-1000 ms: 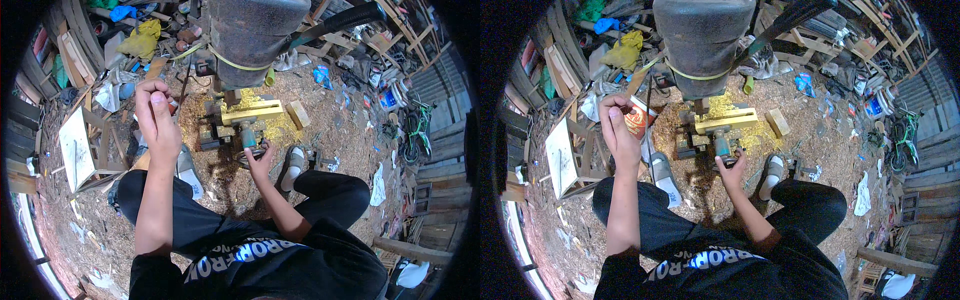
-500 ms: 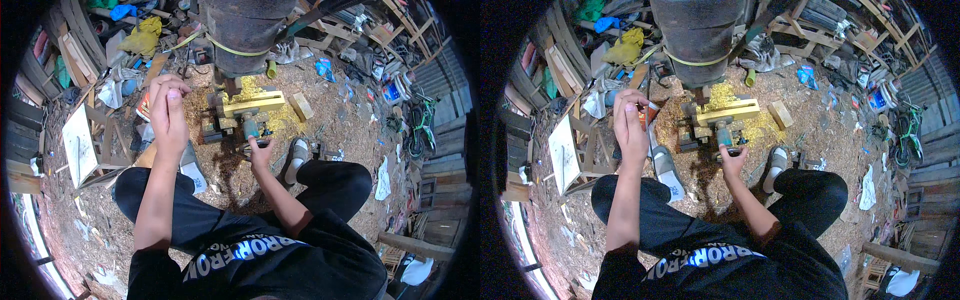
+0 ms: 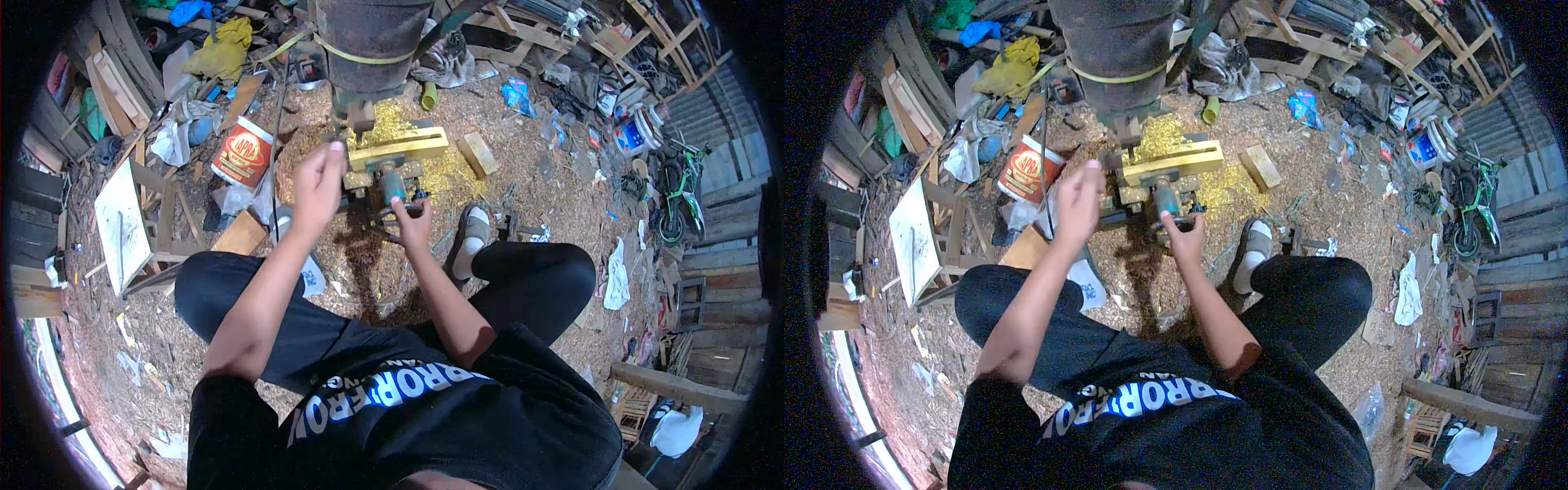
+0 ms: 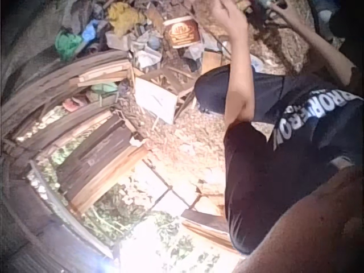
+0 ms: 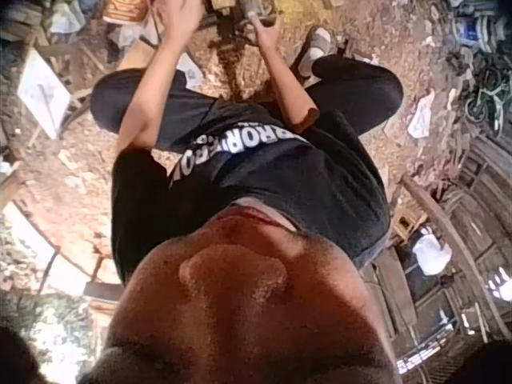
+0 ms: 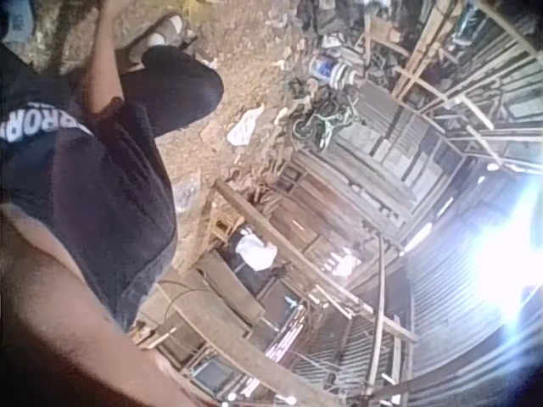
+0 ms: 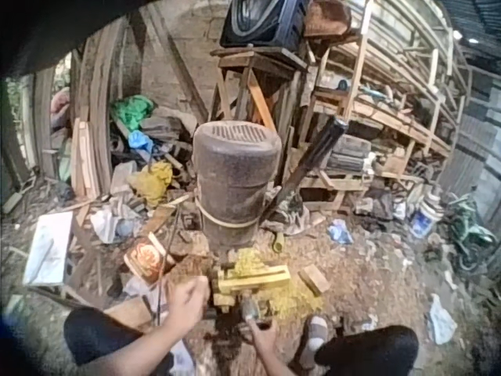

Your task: Woodworker using a small lathe and a chisel to shape a piece of wood.

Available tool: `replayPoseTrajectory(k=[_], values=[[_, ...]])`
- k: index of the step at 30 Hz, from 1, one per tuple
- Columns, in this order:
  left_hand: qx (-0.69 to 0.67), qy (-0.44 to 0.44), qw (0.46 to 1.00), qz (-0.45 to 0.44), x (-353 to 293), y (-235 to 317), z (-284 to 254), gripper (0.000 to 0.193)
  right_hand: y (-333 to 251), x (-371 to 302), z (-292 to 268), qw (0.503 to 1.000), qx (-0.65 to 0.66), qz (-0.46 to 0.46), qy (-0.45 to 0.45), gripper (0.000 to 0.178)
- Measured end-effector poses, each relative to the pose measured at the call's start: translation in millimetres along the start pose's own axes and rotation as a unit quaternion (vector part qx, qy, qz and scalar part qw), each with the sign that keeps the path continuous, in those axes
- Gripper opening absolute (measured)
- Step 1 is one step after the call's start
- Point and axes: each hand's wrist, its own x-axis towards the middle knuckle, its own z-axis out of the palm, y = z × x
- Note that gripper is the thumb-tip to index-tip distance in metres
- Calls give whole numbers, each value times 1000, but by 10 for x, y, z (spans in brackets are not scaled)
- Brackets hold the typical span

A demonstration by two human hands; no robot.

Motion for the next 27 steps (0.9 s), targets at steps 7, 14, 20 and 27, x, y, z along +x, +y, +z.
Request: replayPoseTrajectory(k=[7,14,20,27], values=[[-131,35,933,-334,-494,-1686,839,41,-285,189,-230,987,-117,-67,-83,44],[-293,152,903,-275,-737,-1815,1453,48,-407,291,-258,980,-155,-88,-85,32],[-253,139,928,-237,-742,-1606,1582,43,105,487,-125,994,-5,-96,-56,4],[-158,183,948,-208,-754,-1782,1626,33,149,466,-149,991,9,-121,-56,13]])
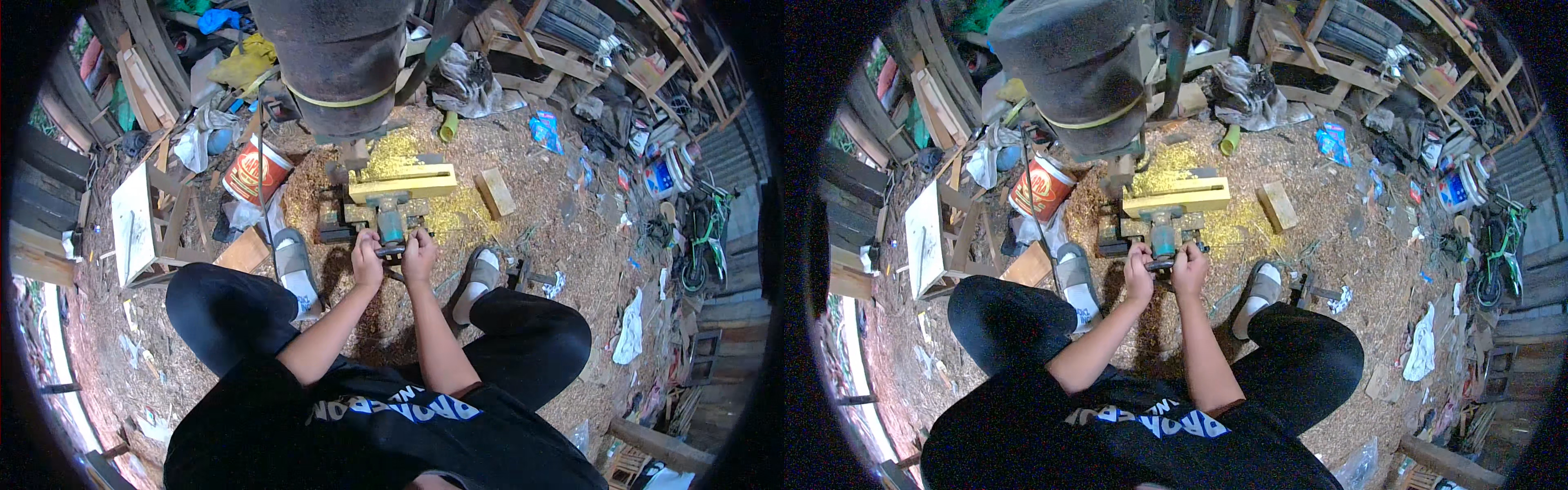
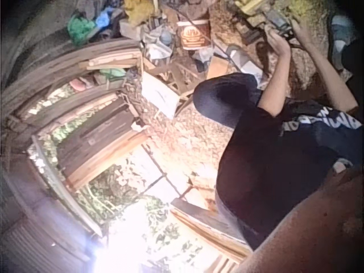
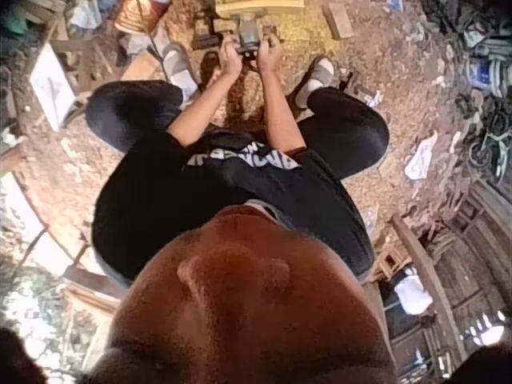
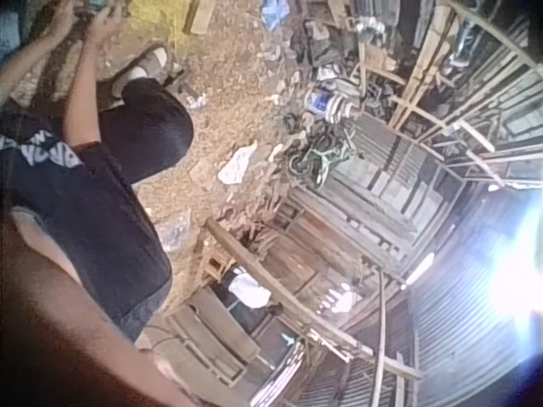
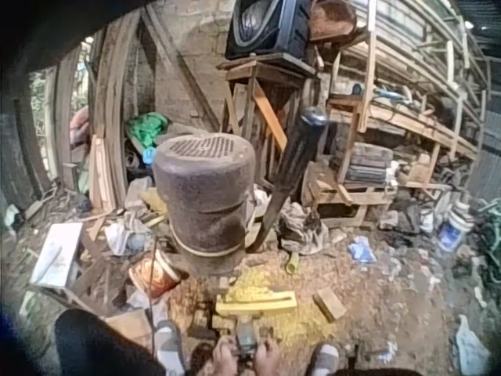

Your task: Woodworker using a small lathe and a chisel to shape a piece of wood.

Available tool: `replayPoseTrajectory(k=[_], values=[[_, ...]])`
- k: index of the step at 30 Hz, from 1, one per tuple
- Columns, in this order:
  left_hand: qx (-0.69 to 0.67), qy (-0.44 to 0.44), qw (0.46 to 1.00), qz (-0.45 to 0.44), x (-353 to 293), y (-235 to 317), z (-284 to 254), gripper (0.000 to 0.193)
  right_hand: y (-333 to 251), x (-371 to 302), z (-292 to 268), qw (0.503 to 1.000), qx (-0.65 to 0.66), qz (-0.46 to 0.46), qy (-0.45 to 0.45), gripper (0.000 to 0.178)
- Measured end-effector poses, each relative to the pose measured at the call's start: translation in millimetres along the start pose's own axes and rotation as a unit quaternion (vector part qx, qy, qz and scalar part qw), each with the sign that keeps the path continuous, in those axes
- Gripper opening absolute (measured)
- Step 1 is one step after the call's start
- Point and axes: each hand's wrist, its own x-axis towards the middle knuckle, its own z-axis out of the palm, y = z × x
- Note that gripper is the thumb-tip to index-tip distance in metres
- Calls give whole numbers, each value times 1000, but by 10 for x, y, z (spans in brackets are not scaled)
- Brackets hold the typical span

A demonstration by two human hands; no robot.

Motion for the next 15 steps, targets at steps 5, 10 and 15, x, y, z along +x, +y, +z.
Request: replayPoseTrajectory(k=[5,10,15], values=[[24,19,1000,4,7,26,56,31,-56,44,-3,1000,27,-8,4,12],[195,30,976,91,-27,190,99,26,141,28,26,994,110,9,4,15],[431,-12,891,142,-109,596,282,22,432,-96,221,901,333,261,99,26]])
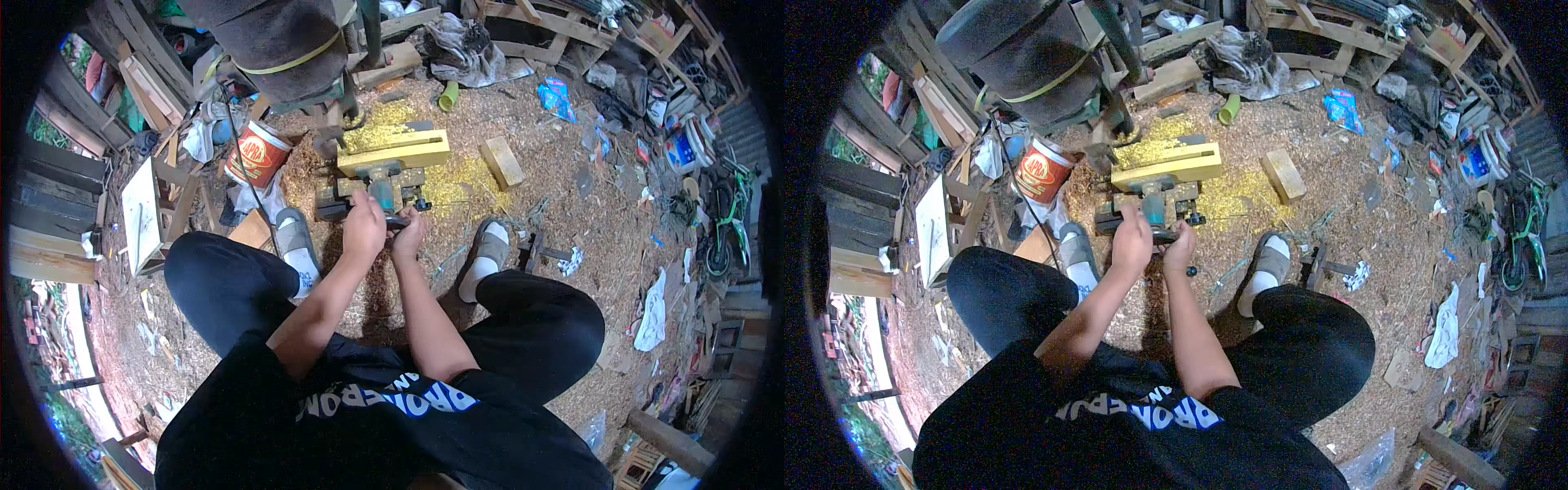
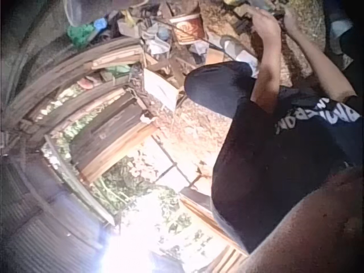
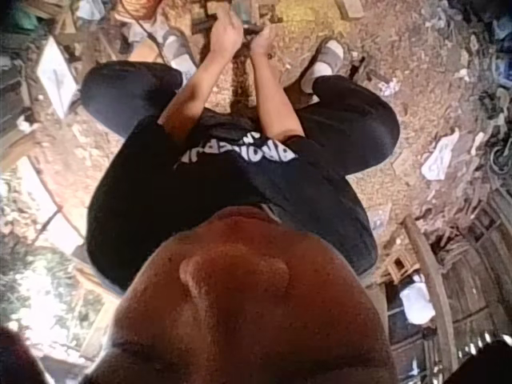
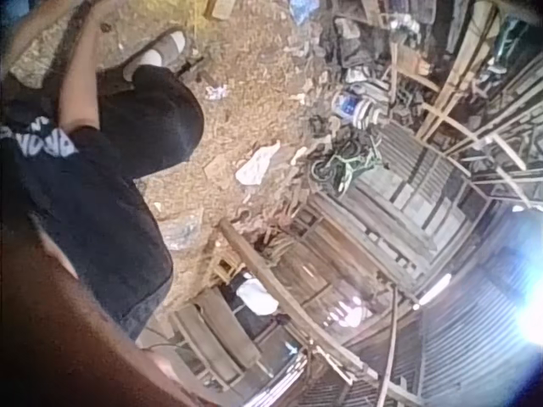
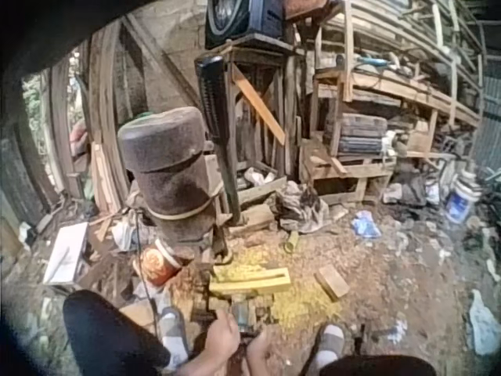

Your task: Woodworker using a small lathe and a chisel to shape a piece of wood.

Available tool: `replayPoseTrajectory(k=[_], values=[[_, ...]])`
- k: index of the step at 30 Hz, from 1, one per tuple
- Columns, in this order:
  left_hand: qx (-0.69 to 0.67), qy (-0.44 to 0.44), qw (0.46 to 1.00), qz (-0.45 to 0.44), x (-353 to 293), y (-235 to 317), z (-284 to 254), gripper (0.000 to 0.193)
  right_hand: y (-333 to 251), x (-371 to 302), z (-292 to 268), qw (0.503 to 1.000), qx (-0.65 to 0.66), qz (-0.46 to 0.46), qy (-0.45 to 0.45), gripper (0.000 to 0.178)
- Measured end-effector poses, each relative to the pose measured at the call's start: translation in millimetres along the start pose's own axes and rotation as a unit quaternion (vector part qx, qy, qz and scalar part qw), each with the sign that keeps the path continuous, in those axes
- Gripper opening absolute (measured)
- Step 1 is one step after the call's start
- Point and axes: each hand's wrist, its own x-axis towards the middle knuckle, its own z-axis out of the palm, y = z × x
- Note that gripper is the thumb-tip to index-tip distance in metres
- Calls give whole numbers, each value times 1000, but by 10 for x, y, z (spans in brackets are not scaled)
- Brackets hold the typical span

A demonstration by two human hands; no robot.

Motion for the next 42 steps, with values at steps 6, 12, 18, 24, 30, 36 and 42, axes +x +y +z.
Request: replayPoseTrajectory(k=[6,12,18,24,30,36,42], values=[[36,-138,989,-33,96,93,-235,35,75,64,-160,997,-15,38,-71,29],[85,-277,944,155,450,565,-1596,38,-116,-229,18,997,-68,-40,-6,42],[-4,-153,984,86,521,490,-2019,34,-188,-548,285,952,-287,-96,32,89],[-122,-32,979,158,192,747,-2090,26,-136,-617,390,997,-25,37,71,88],[-293,-57,953,45,205,581,-2365,31,-202,-790,242,951,134,278,-18,77],[-299,-53,951,63,170,504,-2423,34,-292,-939,348,806,-421,-415,34,85],[-297,-67,949,79,131,542,-2475,30,-358,-989,365,905,-381,-179,53,79]])
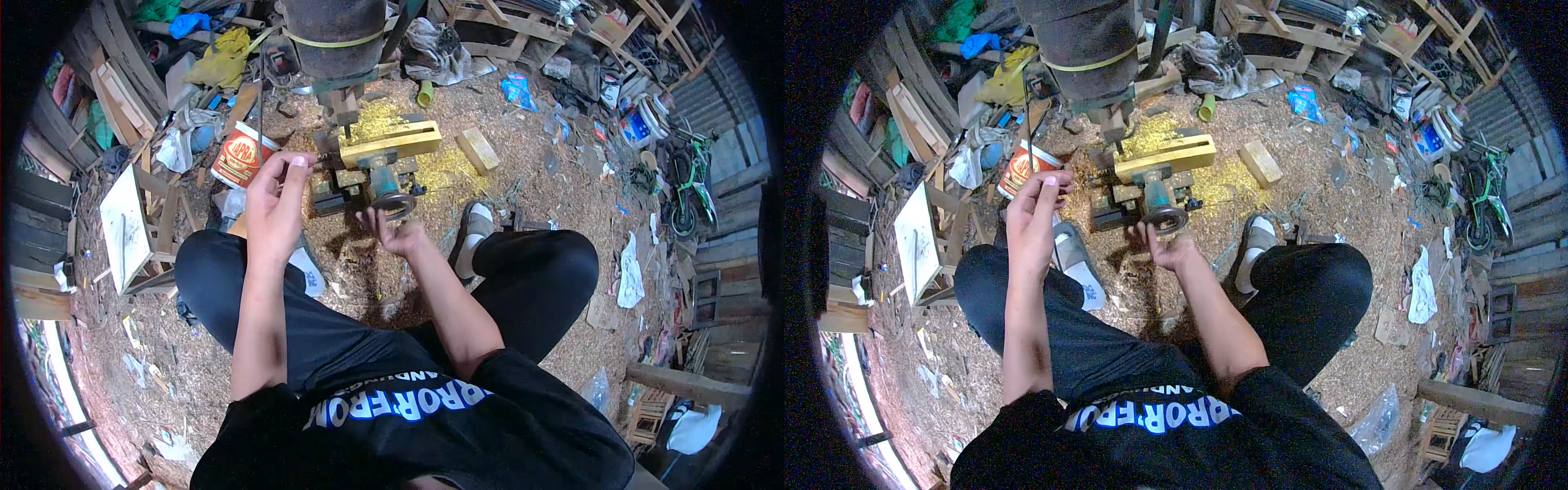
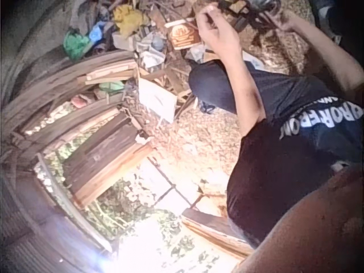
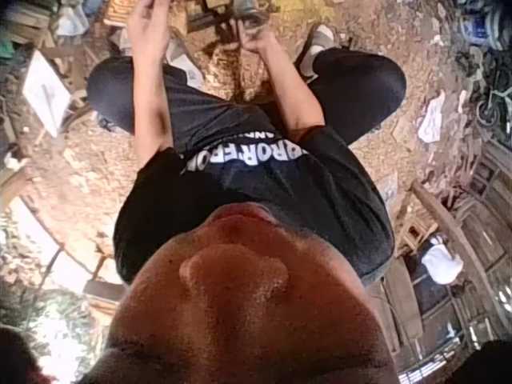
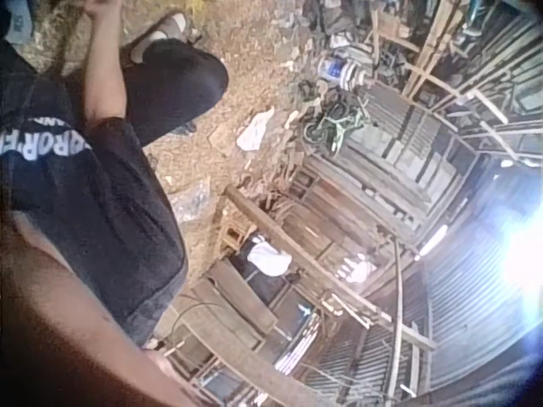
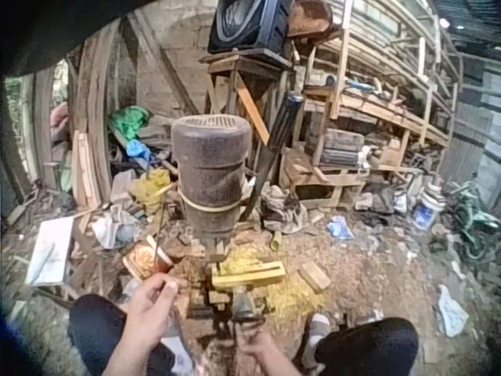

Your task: Woodworker using a small lathe and a chisel to shape a piece of wood.

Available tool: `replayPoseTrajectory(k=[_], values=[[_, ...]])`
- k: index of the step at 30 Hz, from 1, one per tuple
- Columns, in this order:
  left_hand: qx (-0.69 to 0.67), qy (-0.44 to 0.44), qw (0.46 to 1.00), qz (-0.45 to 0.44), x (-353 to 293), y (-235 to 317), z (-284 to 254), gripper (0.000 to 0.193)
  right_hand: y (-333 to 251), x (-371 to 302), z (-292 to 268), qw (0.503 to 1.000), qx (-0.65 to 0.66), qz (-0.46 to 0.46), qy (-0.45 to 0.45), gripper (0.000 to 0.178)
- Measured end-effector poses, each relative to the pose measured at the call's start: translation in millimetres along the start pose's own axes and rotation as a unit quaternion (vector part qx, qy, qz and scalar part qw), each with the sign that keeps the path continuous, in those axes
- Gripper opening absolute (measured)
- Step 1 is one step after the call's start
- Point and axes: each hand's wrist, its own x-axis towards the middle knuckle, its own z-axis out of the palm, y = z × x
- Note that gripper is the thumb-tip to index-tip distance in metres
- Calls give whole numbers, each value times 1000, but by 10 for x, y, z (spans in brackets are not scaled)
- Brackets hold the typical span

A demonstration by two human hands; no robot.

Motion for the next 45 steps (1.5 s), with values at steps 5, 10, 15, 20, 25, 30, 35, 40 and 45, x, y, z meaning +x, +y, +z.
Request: replayPoseTrajectory(k=[5,10,15,20,25,30,35,40,45], values=[[2,3,1000,11,-39,-8,-10,29,-11,-113,107,993,88,-19,74,95],[12,-6,1000,-11,-107,59,-34,26,-99,4,46,994,52,81,-50,107],[42,-21,999,28,-113,67,9,26,284,296,-33,872,328,352,-93,102],[12,-13,1000,21,-141,86,-3,26,54,31,151,984,1,140,113,104],[28,-38,998,35,-150,128,25,23,17,-54,104,983,-12,153,101,89],[4,-21,999,35,-199,139,-16,19,-138,-292,56,998,-37,-10,52,78],[6,-20,998,53,-222,150,-15,17,138,257,-85,994,-10,-91,60,59],[27,-45,997,60,-302,241,-34,15,-189,1072,-314,969,-108,-215,-63,36],[91,-76,990,82,-341,251,-43,15,-554,1645,-227,848,-370,-374,-69,61]])
